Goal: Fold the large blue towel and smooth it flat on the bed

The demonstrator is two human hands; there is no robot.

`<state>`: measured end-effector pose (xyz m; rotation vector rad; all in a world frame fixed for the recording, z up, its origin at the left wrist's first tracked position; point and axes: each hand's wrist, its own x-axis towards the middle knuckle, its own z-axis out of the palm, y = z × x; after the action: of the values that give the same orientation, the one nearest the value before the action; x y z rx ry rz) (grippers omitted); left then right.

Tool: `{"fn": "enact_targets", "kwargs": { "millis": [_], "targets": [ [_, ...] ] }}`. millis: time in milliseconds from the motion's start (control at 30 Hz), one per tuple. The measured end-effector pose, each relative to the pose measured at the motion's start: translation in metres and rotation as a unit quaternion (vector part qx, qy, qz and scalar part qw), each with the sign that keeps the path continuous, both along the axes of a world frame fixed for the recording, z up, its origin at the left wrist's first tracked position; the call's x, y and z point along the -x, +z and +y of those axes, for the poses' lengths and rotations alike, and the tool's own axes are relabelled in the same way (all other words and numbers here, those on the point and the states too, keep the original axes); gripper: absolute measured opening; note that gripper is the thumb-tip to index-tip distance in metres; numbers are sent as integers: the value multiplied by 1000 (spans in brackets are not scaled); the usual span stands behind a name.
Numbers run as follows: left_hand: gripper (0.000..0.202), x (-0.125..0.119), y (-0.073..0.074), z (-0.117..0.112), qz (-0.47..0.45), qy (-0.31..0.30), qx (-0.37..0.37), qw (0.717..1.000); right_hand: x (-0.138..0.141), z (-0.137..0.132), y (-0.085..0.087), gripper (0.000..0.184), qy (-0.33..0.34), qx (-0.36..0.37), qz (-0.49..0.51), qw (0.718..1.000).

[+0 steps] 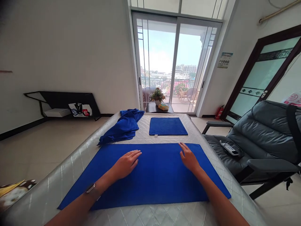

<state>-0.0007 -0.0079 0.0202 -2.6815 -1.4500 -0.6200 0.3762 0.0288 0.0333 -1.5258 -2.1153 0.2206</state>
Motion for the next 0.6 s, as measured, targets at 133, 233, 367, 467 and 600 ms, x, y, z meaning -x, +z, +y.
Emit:
{"fn": "enact_targets", "kwargs": {
  "millis": [133, 233, 367, 467, 600],
  "targets": [
    [54, -51, -2, 26, -21, 27, 18, 999, 81, 2, 3, 57, 62, 31, -70, 995],
    [63, -83, -10, 43, -22, 47, 20, 998, 124, 8, -5, 56, 74, 44, -93, 992],
    [65, -102, -24, 50, -22, 68, 33, 997, 139, 13, -18, 58, 66, 66, -118, 989],
    [66, -99, -30, 50, -23, 80, 44, 996, 135, 14, -23, 60, 59, 75, -133, 986],
    [70, -82, -32, 49, -19, 94, 55, 994, 121, 15, -22, 65, 39, 86, -145, 985]
  ]
}}
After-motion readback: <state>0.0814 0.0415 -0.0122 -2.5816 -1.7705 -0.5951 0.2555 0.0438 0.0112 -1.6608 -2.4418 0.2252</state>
